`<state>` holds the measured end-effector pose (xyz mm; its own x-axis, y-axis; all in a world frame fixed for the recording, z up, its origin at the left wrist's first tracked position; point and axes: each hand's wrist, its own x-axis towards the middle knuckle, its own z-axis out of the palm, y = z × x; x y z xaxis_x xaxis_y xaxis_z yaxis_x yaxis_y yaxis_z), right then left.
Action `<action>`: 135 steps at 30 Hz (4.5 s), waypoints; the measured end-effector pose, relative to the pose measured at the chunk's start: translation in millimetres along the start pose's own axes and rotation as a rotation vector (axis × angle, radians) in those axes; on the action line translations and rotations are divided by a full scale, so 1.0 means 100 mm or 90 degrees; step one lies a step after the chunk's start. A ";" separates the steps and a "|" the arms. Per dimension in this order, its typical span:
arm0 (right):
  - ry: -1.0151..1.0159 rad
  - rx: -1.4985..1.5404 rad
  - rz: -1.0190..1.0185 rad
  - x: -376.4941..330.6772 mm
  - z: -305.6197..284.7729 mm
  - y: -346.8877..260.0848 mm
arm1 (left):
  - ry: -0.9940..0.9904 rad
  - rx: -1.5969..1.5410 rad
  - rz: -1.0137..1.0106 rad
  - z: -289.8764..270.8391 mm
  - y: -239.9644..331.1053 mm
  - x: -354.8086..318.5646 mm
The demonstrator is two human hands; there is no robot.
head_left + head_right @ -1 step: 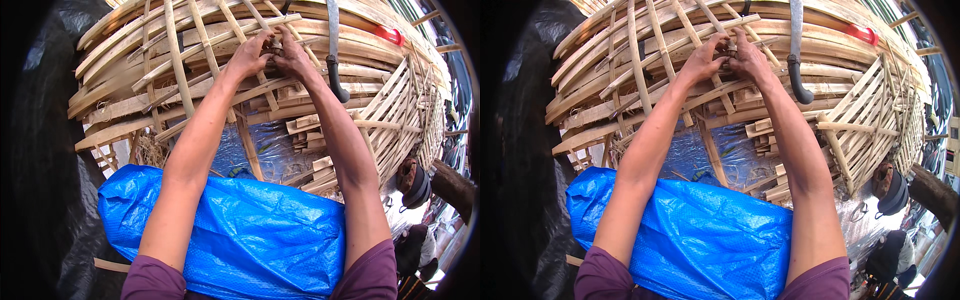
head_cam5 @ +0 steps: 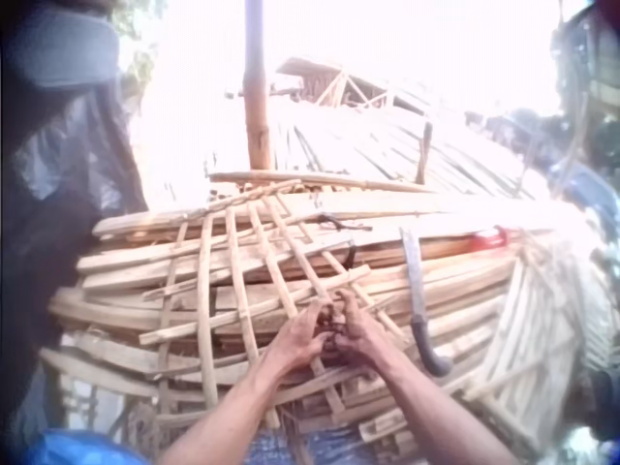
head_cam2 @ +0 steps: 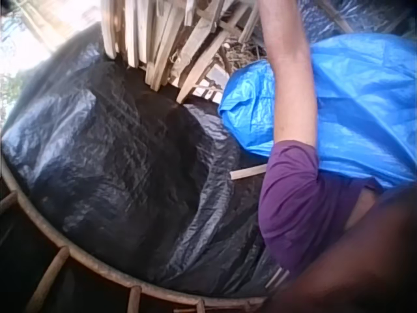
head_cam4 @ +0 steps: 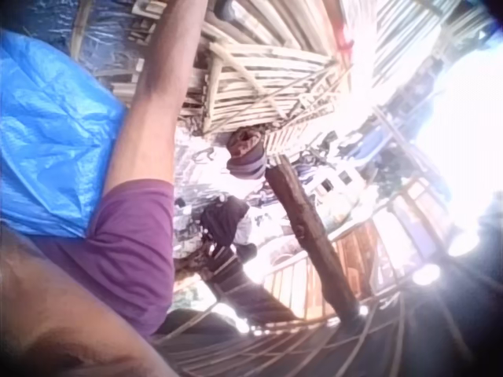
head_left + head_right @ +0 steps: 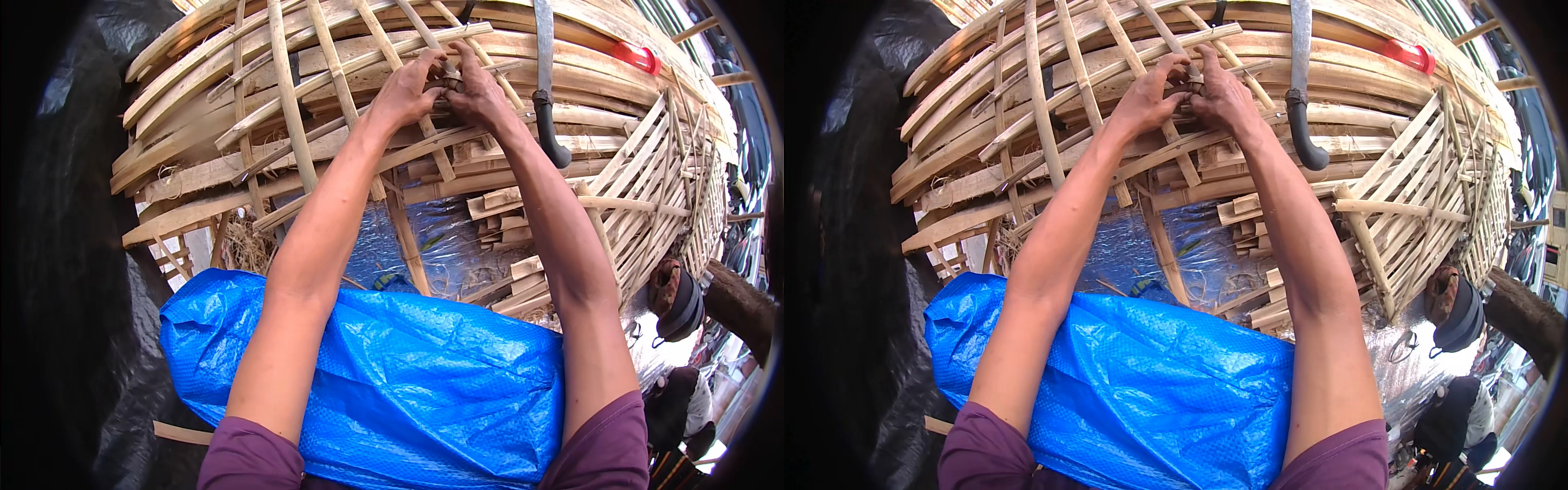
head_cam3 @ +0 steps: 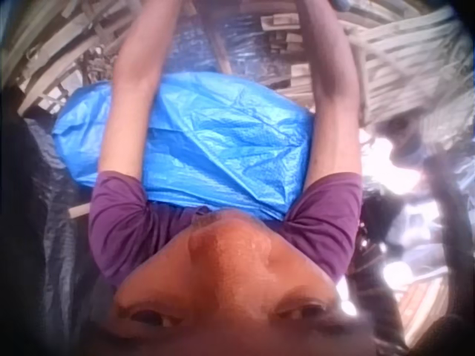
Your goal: The person constructs a bamboo lattice by tying intersecting bamboo sticks together with thin strips by hand, then trims a bamboo stick using a machete.
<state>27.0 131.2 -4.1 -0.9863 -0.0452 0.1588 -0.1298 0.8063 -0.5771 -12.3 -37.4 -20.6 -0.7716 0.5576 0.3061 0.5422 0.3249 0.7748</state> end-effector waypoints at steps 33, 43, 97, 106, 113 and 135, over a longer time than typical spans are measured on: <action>-0.172 -0.110 0.001 0.26 -0.15 0.04 | 0.082 -0.016 0.033 0.09 -0.06 -0.07; -0.019 0.029 0.144 0.03 -0.65 -0.04 | 0.021 0.125 -0.004 0.05 0.01 -0.10; 0.098 -0.012 0.209 -0.19 0.03 -0.25 | 0.007 -0.001 -0.075 0.00 0.10 0.05; 0.010 0.240 0.337 -0.05 -0.20 -0.25 | -0.070 -0.024 -0.234 0.03 0.07 0.13; -0.059 0.303 0.365 -0.05 -0.30 -0.39 | -0.072 -0.112 -0.206 0.07 0.08 0.12; -0.036 0.144 0.347 -0.03 -0.11 -0.20 | -0.009 0.150 -0.053 0.06 0.07 -0.06</action>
<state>33.9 121.5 15.2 -0.9197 0.3039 -0.2487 0.3853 0.5758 -0.7211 -2.0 -33.7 -20.5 -0.8129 0.5316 0.2380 0.5413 0.5386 0.6456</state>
